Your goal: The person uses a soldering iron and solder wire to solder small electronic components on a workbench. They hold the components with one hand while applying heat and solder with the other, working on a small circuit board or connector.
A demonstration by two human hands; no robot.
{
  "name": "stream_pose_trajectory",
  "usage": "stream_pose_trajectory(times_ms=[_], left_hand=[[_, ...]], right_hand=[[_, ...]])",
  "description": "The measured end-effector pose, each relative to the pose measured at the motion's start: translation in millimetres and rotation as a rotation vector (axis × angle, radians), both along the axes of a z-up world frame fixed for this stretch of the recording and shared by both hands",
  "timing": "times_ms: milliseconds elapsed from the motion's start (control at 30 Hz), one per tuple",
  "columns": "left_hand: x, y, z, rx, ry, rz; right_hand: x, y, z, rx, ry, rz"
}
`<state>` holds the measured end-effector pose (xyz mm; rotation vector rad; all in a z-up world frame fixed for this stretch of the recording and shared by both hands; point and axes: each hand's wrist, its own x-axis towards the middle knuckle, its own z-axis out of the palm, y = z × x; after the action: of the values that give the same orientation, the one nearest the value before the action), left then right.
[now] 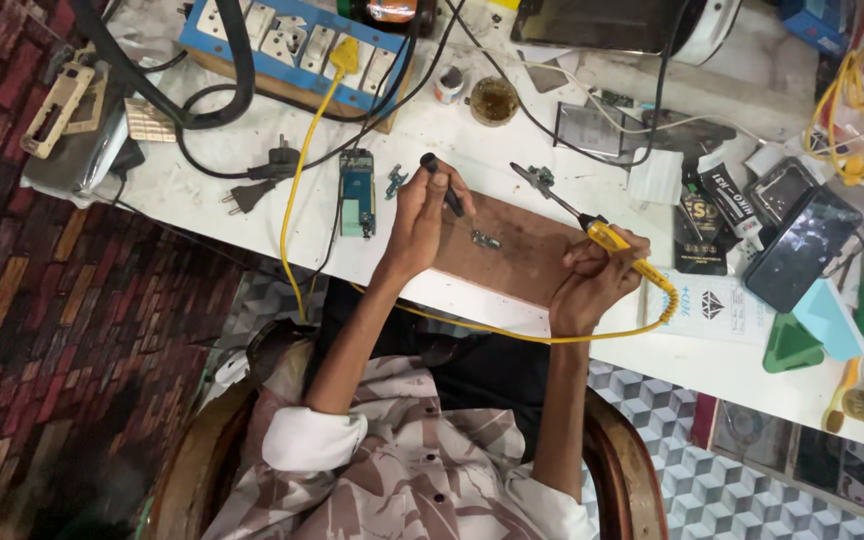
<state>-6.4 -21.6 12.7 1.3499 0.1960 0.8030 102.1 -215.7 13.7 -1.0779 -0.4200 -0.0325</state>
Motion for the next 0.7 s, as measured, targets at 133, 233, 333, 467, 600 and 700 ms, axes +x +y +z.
stream_pose_trajectory(times_ms=[133, 233, 333, 467, 600, 700], left_hand=[[2, 6, -5, -0.085, -0.016, -0.016], [0, 4, -8, -0.054, -0.018, -0.066], [1, 2, -5, -0.066, -0.099, -0.165], [-1, 0, 4, 0.058, -0.062, -0.174], [-6, -2, 6, 0.07, -0.009, -0.125], [-2, -2, 7, 0.033, 0.008, -0.074]], right_hand=[[2, 2, 2, 0.047, 0.031, 0.008], [-1, 0, 0, 0.058, 0.013, 0.016], [-1, 0, 1, 0.057, -0.003, 0.0], [2, 1, 3, 0.092, 0.058, -0.073], [0, 1, 2, 0.132, 0.144, -0.071], [4, 3, 4, 0.07, 0.07, -0.08]])
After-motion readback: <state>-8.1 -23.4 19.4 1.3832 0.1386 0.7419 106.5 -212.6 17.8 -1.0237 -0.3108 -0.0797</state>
